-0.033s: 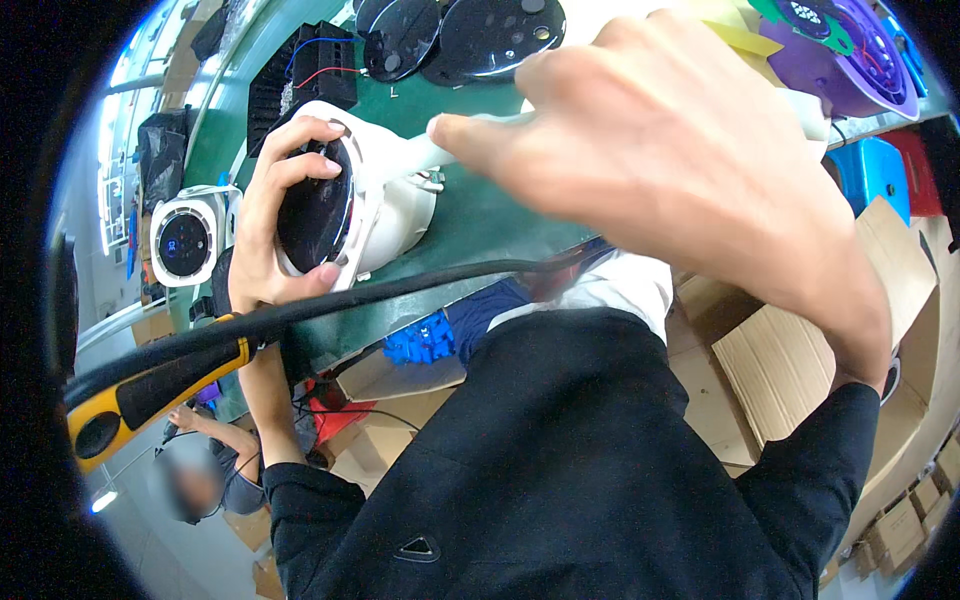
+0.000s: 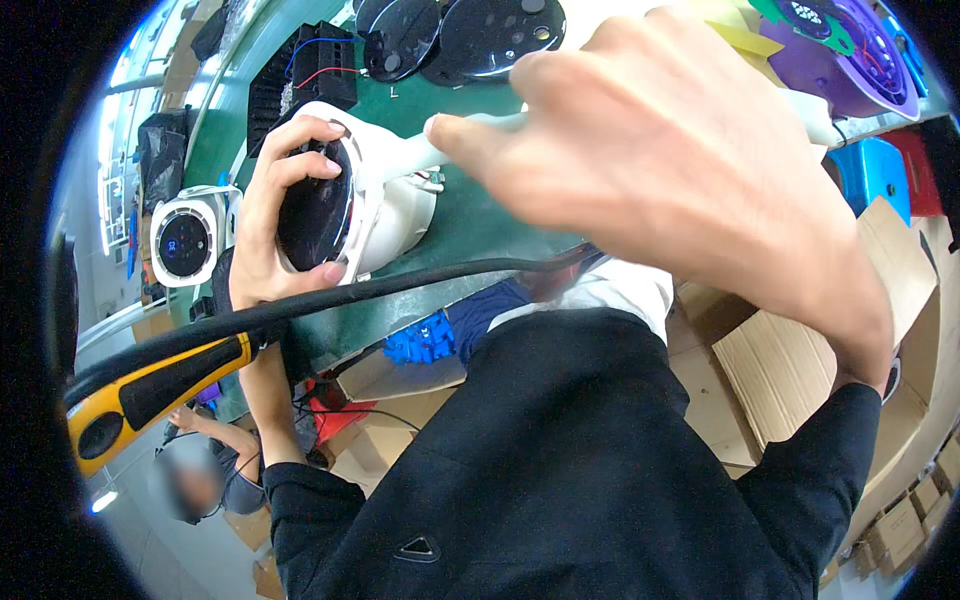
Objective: The person is assembling an electronic device, involving installing internal components, using a heat gun, and securing parts with a power drill.
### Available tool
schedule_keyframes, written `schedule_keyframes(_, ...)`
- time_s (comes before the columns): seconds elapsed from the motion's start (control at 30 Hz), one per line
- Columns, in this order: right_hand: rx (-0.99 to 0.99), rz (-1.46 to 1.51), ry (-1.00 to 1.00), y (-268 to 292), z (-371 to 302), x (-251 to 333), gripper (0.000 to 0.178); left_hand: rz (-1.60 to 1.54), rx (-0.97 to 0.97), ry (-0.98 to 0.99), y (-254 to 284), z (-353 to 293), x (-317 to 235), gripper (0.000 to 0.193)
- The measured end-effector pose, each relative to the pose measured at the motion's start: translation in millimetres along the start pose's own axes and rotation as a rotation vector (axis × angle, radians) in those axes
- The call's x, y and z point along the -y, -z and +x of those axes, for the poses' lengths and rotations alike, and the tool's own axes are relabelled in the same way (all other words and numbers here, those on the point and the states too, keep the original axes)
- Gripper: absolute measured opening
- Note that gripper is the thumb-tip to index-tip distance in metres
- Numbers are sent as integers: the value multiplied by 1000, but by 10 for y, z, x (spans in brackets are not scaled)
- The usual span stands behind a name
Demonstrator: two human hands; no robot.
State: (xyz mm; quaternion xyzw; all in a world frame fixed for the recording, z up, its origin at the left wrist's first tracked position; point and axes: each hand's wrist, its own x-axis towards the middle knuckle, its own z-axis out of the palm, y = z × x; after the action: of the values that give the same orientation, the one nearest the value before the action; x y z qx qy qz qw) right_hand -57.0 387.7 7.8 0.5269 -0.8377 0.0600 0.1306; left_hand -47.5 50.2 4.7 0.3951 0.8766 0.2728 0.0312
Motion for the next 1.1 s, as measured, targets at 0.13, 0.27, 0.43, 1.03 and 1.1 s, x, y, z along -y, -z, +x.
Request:
schedule_keyframes(0.13,19,-65,43,-29,-4,-1,56,22,-14,-1,-28,-4,40,60)
schedule_keyframes(0.27,61,-22,-9,22,-14,21,57,26,-19,-17,-35,15,48,60)
schedule_keyframes(0.43,-61,37,46,-204,-64,-77,56,57,-16,-4,-16,-22,22,61)
schedule_keyframes(1.03,59,46,-24,-160,0,86,62,43,-33,-15,-65,-23,32,60)
schedule_keyframes(1.1,-10,112,-49,-231,-48,105,56,38,-29,-12,-63,-12,41,61)
